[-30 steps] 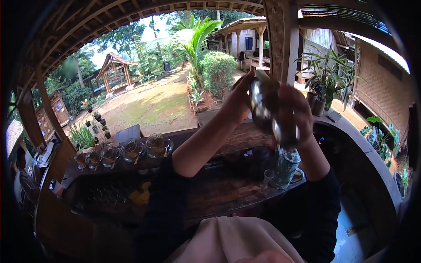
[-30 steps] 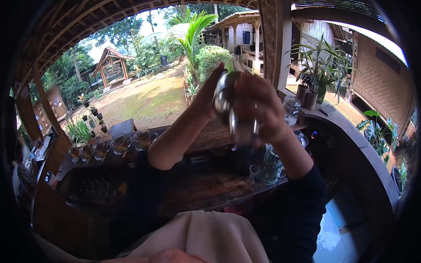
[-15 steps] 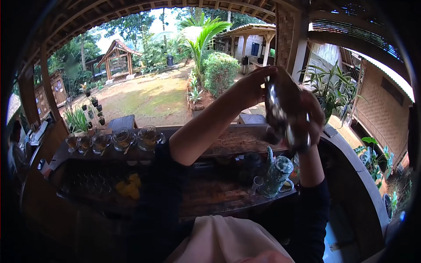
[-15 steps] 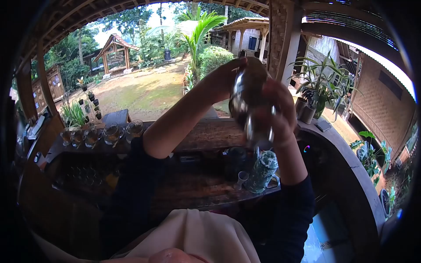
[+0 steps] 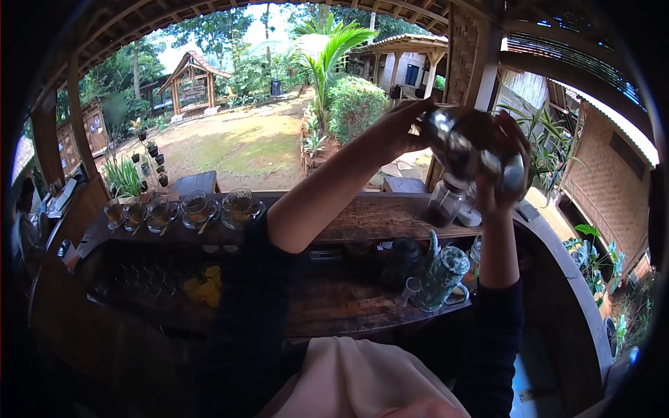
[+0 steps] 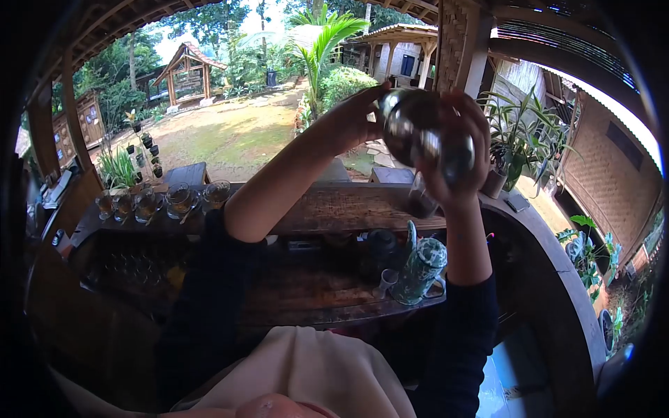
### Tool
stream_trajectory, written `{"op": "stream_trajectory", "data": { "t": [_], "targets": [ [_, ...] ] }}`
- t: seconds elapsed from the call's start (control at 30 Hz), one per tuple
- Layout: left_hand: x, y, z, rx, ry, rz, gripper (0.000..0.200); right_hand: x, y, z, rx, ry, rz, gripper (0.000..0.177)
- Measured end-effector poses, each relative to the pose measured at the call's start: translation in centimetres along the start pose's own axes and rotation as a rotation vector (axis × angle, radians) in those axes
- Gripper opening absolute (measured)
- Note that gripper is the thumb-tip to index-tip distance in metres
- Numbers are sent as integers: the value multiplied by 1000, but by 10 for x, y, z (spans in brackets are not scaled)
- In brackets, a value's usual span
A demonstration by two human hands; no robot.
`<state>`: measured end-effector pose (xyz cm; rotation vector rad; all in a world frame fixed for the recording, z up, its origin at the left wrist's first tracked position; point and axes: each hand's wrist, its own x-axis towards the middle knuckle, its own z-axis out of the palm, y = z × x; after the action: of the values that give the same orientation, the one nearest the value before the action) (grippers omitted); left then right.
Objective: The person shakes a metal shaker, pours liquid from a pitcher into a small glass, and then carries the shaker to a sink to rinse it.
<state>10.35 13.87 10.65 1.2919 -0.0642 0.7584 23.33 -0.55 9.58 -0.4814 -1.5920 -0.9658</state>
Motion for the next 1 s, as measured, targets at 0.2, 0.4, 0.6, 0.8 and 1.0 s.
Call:
{"op": "stream_trajectory", "data": {
  "t": [0.2, 0.4, 0.6, 0.8, 1.0],
  "targets": [
    [-64, 8, 15, 145, -285, 173, 51, -8, -69, -11, -10, -70, -283, 58],
    [-63, 19, -3, 54, -318, 470, 41, -6, -72, 15, 42, -24, -558, 25],
    [-50, -2, -66, 21, -283, 221, 44, 14, -61, 59, -2, -231, 98, 48],
    [-145, 30, -38, 167, -495, 640, 41, 0, -119, 79, 15, -126, -500, 39],
    [-157, 34, -145, 519, -92, 257, 41, -9, -111, 164, -8, -223, 94, 39]
  ]
}}
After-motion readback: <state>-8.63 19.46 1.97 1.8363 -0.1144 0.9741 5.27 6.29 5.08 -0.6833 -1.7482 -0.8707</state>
